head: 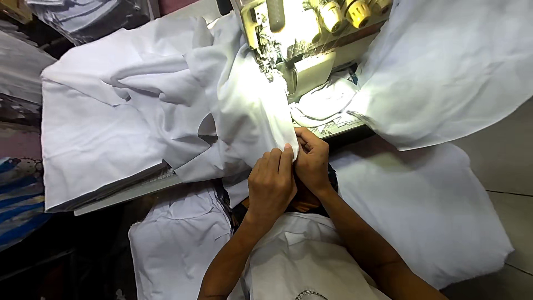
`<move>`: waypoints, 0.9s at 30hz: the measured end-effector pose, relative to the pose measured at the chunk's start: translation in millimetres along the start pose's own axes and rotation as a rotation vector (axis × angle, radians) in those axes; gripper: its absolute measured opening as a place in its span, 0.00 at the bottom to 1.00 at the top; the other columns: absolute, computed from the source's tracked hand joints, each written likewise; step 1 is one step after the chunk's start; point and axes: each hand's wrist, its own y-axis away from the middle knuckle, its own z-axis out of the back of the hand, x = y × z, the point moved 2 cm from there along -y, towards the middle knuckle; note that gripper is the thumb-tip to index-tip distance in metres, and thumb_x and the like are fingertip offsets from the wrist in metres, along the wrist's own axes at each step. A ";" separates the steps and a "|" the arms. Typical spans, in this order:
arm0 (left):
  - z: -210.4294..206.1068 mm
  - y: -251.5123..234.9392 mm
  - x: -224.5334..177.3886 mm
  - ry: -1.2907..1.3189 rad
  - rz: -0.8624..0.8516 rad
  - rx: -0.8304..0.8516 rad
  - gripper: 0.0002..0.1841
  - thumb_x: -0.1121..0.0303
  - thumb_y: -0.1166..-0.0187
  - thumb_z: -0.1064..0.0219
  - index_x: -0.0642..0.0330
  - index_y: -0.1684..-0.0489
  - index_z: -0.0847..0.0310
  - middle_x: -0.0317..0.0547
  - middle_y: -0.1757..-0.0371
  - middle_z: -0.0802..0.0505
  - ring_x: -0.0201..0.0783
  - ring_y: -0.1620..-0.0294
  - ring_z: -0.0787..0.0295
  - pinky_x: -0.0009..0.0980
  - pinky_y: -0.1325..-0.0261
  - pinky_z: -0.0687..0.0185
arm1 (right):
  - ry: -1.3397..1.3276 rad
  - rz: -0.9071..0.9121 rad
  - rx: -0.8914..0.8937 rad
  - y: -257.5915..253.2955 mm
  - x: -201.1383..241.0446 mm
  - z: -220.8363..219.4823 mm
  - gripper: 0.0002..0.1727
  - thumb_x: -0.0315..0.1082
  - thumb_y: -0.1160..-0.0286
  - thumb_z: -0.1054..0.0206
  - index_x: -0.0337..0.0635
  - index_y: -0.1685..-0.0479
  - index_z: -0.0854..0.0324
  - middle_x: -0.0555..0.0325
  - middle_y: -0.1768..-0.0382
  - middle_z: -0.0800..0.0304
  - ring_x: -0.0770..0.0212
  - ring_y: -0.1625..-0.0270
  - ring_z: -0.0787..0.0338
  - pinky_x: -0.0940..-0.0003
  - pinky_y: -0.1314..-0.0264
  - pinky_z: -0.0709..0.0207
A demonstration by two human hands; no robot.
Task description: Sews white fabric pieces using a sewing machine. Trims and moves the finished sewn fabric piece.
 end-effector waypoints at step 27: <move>207.8 -65.7 286.7 0.215 0.562 -0.203 0.11 0.63 0.20 0.30 0.62 0.55 0.17 0.32 0.59 0.11 0.22 0.55 0.14 0.25 0.41 0.18 | -0.010 -0.036 0.102 -3.0 15.6 9.0 0.06 0.28 0.16 0.35 0.39 0.50 0.16 0.65 0.66 0.08 0.79 0.69 0.11 0.84 0.67 0.16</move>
